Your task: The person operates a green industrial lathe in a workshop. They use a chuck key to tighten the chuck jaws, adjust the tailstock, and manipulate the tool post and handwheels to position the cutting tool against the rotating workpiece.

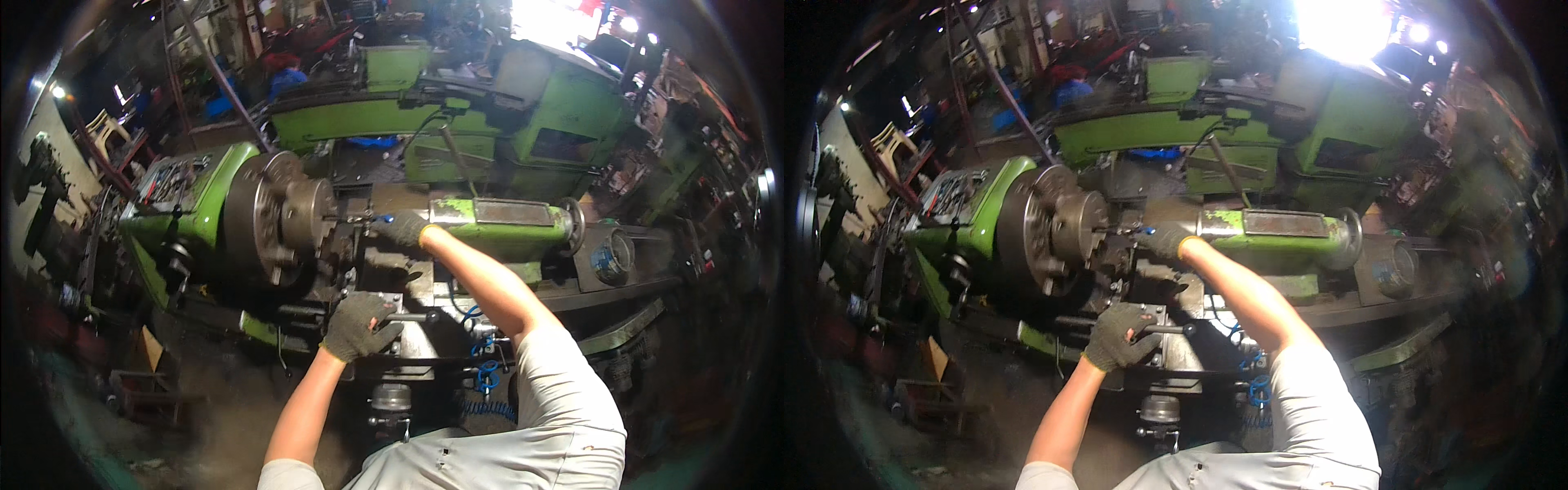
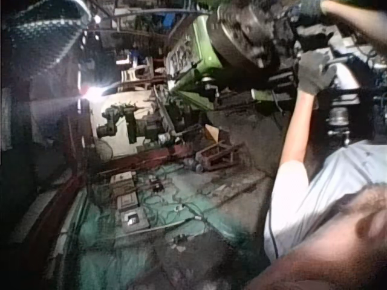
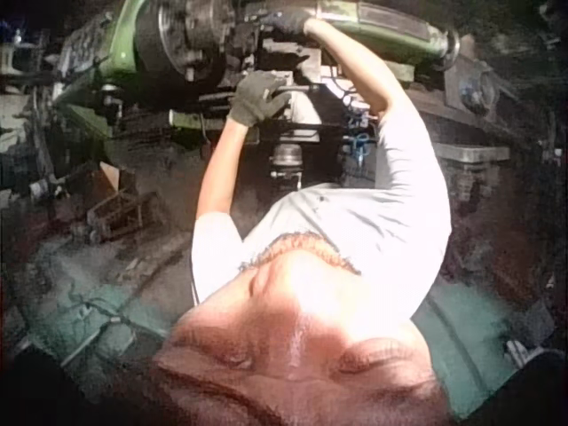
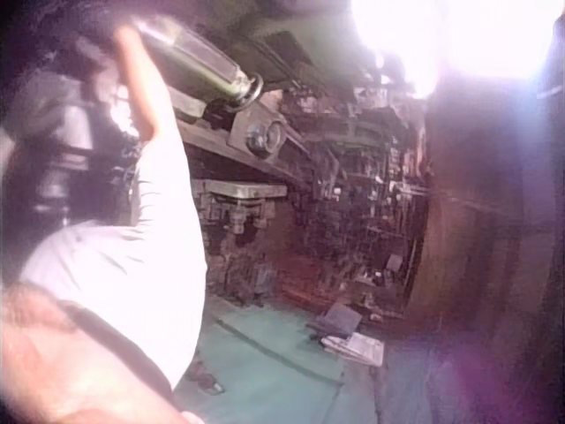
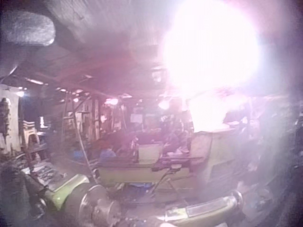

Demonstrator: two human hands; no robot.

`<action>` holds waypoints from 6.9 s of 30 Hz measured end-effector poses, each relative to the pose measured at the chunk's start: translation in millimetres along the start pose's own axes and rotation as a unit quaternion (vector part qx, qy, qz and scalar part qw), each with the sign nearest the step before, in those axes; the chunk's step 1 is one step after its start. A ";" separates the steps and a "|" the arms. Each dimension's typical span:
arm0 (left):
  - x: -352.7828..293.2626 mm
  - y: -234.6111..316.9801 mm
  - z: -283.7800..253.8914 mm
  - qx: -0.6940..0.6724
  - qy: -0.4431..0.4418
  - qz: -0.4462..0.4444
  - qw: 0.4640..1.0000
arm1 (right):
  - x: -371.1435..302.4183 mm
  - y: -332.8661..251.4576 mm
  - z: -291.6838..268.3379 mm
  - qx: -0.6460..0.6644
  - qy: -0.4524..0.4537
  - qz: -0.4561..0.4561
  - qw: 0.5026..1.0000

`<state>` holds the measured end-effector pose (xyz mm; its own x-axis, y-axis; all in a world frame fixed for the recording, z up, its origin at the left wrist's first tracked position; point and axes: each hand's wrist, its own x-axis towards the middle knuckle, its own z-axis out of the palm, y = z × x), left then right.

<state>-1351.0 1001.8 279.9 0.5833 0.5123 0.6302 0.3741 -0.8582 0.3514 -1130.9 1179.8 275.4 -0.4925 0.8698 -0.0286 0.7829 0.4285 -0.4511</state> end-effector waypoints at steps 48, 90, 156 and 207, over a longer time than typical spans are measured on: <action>-3.0 -2.6 2.7 -0.025 -0.016 -0.026 0.999 | -47.5 -62.6 26.4 -0.165 0.029 0.060 0.984; -444.5 -44.5 -6.0 -0.038 -0.540 -0.577 0.611 | -208.7 -130.0 -18.5 0.328 0.407 0.152 0.839; -390.5 -216.8 25.1 0.077 0.101 -0.786 0.606 | 31.2 -39.5 37.8 0.051 0.272 0.058 0.959; -488.4 -70.2 61.2 -0.092 -0.186 -0.729 0.652 | -93.7 -25.0 84.0 -0.016 0.117 0.234 0.965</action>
<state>-1618.1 813.7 -95.0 -0.1477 0.7305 -0.6667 0.6537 0.5780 0.4885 -1136.3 1067.1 214.4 0.0146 0.9997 -0.0181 0.9121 -0.0207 -0.4094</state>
